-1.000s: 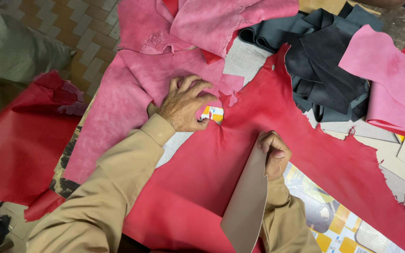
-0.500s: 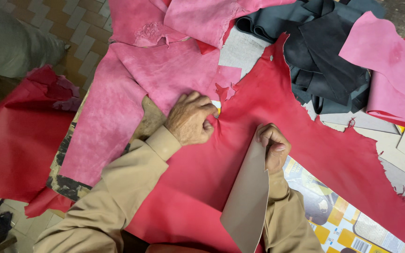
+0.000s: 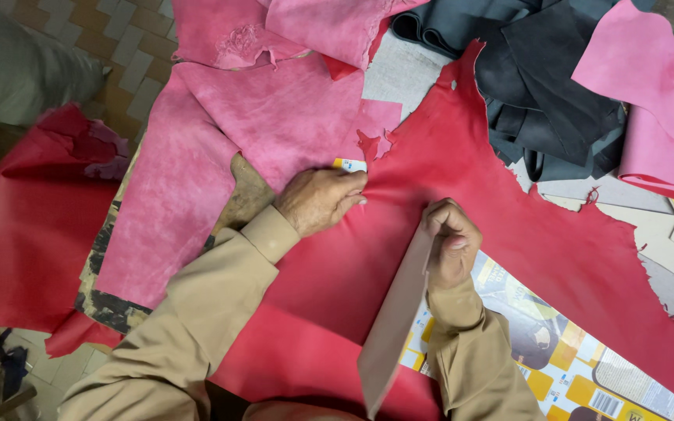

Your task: The person lays a paper pattern on a red leather hide and traces around its edge with a marker. They then reposition the hide, place a second printed pattern piece on it, and trace around that pattern as well.

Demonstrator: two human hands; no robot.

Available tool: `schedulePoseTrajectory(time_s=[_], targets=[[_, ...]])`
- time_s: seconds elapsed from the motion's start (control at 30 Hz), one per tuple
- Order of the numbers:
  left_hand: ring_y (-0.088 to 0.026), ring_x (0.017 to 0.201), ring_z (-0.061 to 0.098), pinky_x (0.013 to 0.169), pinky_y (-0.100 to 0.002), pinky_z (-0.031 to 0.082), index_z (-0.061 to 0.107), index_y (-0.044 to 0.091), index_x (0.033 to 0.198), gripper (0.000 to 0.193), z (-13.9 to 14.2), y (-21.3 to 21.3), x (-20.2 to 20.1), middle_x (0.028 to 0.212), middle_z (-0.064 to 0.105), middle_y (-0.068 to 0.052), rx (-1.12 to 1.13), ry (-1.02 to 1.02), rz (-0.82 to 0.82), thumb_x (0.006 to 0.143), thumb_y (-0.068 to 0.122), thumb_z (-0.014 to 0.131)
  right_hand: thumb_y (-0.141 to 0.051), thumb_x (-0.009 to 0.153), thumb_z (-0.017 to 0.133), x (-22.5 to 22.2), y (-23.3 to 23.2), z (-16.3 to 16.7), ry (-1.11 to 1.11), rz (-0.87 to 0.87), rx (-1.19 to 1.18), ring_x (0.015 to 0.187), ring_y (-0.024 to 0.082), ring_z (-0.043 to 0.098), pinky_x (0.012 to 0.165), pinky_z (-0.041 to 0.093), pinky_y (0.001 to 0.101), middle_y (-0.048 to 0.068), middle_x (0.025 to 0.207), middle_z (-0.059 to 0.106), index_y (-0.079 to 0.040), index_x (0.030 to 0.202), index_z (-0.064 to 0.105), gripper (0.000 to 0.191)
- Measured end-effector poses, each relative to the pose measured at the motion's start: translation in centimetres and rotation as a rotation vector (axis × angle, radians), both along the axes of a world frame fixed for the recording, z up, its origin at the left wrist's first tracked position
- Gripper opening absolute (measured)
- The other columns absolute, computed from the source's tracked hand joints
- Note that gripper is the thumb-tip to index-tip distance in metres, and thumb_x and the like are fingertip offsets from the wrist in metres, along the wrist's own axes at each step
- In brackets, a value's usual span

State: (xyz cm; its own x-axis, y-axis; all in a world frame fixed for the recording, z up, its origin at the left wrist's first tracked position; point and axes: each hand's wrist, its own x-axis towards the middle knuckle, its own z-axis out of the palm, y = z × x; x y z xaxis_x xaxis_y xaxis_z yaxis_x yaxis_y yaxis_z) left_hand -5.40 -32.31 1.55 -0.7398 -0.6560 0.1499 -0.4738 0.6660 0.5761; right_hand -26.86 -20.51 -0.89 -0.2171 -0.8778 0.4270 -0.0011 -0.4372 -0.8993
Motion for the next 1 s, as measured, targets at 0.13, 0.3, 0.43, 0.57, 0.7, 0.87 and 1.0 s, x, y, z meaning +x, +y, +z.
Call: schedulePoseTrajectory(time_s=[0.13,0.3,0.43,0.57,0.7,0.87,1.0], targets=[[-0.038,0.08,0.066,0.067,-0.05,0.051,0.055,0.007,0.096,0.022,-0.7,-1.3,0.5,0.081,0.064,-0.014,-0.058,0.072,-0.082,0.097,0.022,0.071,-0.04,0.092,0.072,0.6,-0.4,1.2,0.262,0.026,0.076,0.075,0.017,0.049,0.069,0.042,0.0299,0.007,0.088,0.057,-0.001,0.087,0.057,0.043],[-0.038,0.083,0.066,0.069,-0.05,0.051,0.054,0.006,0.097,0.023,-0.8,-1.7,0.8,0.082,0.063,-0.014,0.011,0.119,-0.108,0.098,0.023,0.069,-0.014,0.071,0.091,1.9,-1.1,1.9,0.708,0.009,0.097,0.09,0.024,0.069,0.074,0.055,0.0331,0.012,0.106,0.07,-0.004,0.103,0.073,0.038],[-0.037,0.083,0.065,0.07,-0.05,0.051,0.055,0.006,0.098,0.023,-0.9,-1.5,0.8,0.083,0.062,-0.014,-0.026,0.108,-0.097,0.097,0.024,0.07,-0.017,0.068,0.092,1.7,-0.4,1.3,0.764,0.004,0.079,0.098,0.029,0.069,0.081,0.056,0.0377,0.014,0.109,0.069,-0.004,0.103,0.073,0.042],[-0.036,0.082,0.064,0.07,-0.049,0.051,0.056,0.007,0.097,0.024,-1.1,-1.6,0.8,0.083,0.062,-0.014,0.002,0.107,-0.086,0.096,0.026,0.071,-0.009,0.075,0.09,0.4,0.8,0.8,0.054,-0.014,0.267,0.077,0.025,0.052,0.072,0.046,0.036,0.012,0.101,0.063,-0.002,0.099,0.069,0.033],[-0.036,0.083,0.065,0.071,-0.049,0.051,0.056,0.007,0.099,0.024,-1.1,-1.8,0.9,0.083,0.063,-0.013,-0.016,0.096,-0.101,0.097,0.027,0.07,-0.011,0.074,0.089,0.7,0.1,0.9,0.317,0.069,0.06,0.091,0.024,0.059,0.081,0.05,0.0355,0.009,0.107,0.065,-0.005,0.102,0.068,0.036],[-0.036,0.082,0.065,0.07,-0.049,0.051,0.058,0.007,0.099,0.023,-1.1,-1.5,0.9,0.081,0.062,-0.013,-0.011,0.067,-0.087,0.098,0.028,0.069,-0.015,0.071,0.09,2.5,-0.8,2.0,0.712,0.067,0.156,0.077,0.021,0.064,0.069,0.054,0.0348,0.011,0.111,0.068,-0.008,0.091,0.081,0.023],[-0.036,0.082,0.065,0.07,-0.048,0.051,0.057,0.008,0.098,0.025,-0.8,-1.6,0.5,0.083,0.063,-0.012,-0.021,0.042,-0.083,0.097,0.029,0.069,-0.015,0.073,0.089,2.7,-0.7,2.8,0.755,0.036,0.079,0.086,0.024,0.065,0.076,0.054,0.037,0.007,0.093,0.064,-0.008,0.087,0.081,0.018]])
